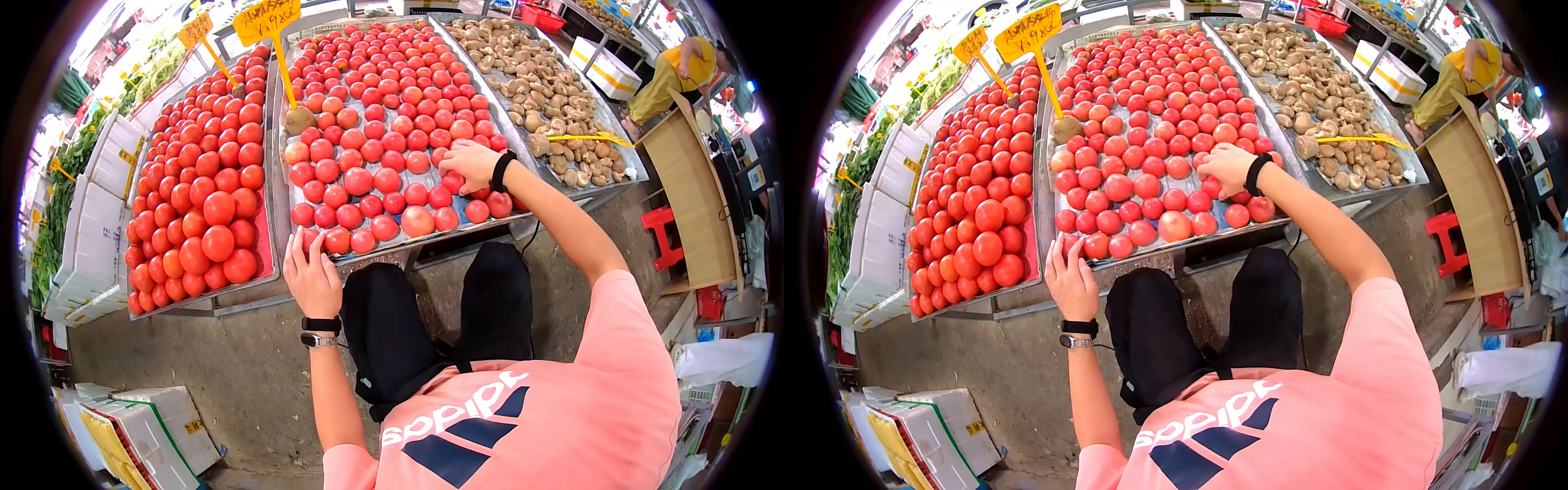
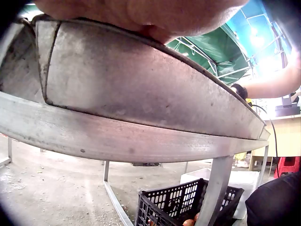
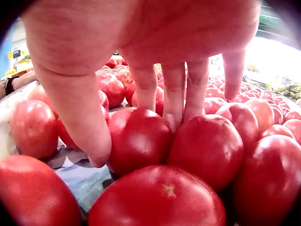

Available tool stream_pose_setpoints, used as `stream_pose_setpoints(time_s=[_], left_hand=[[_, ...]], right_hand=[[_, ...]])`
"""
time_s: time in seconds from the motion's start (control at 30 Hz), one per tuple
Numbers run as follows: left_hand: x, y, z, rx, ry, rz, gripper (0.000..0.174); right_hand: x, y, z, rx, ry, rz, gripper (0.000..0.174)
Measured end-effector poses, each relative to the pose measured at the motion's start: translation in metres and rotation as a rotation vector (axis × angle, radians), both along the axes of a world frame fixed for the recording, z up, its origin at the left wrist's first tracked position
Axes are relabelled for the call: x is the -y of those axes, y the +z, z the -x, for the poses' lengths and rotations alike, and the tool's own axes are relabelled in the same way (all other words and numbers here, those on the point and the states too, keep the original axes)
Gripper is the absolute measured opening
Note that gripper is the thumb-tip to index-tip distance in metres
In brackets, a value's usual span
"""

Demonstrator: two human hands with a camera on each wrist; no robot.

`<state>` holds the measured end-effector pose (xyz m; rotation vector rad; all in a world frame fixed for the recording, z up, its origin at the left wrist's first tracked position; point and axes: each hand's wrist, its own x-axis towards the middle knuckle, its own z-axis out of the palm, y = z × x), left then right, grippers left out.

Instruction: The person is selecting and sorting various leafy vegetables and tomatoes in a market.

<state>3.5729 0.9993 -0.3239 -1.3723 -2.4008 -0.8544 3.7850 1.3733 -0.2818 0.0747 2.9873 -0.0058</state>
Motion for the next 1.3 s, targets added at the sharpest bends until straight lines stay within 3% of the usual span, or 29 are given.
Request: stream_pose_setpoints(time_s=[0.13, 0.23, 0.3, 0.43, 0.53, 0.63, 0.73, 0.83, 0.93, 1.07, 1.23, 1.3], left_hand=[[0.0, 0.0, 0.0, -0.003, 0.0, -0.002, 0.038], [0.001, -0.003, 0.001, -0.011, 0.003, -0.005, 0.037], [0.0, 0.0, 0.0, -0.01, -0.003, -0.009, 0.037], [-0.002, 0.0, -0.001, -0.015, -0.018, -0.005, 0.037], [0.0, -0.002, 0.002, -0.037, -0.017, -0.012, 0.037], [0.002, -0.004, 0.005, -0.006, -0.039, -0.039, 0.035], [0.004, -0.003, 0.006, -0.024, -0.058, -0.028, 0.034], [0.015, 0.006, 0.014, 0.194, -0.174, -0.223, 0.036], [0.039, 0.014, 0.02, 0.568, -0.173, -0.317, 0.039], [0.042, 0.012, 0.018, 0.446, -0.191, -0.23, 0.04], [0.013, 0.012, 0.008, 0.151, -0.156, -0.09, 0.044], [0.005, 0.005, 0.006, 0.078, -0.089, -0.046, 0.047]], right_hand=[[-0.002, 0.012, 0.002, 0.037, -0.093, 0.089, 0.046], [-0.008, 0.029, 0.02, -0.176, -0.142, 0.26, 0.041], [0.001, 0.026, 0.036, -0.319, -0.136, 0.021, 0.04], [0.009, 0.0, 0.065, -0.123, -0.099, -0.086, 0.042], [0.004, -0.021, 0.075, -0.141, -0.154, -0.073, 0.041], [0.004, -0.016, 0.073, -0.183, -0.139, -0.008, 0.041], [0.007, 0.001, 0.071, -0.062, -0.164, 0.037, 0.042], [0.002, 0.009, 0.07, 0.029, -0.13, 0.151, 0.045], [-0.012, 0.001, 0.062, 0.039, -0.126, 0.325, 0.043], [-0.011, 0.007, 0.065, 0.049, -0.161, 0.36, 0.035], [0.011, 0.011, 0.09, -0.215, -0.07, 0.28, 0.046], [0.011, -0.001, 0.103, -0.22, -0.017, 0.114, 0.052]])
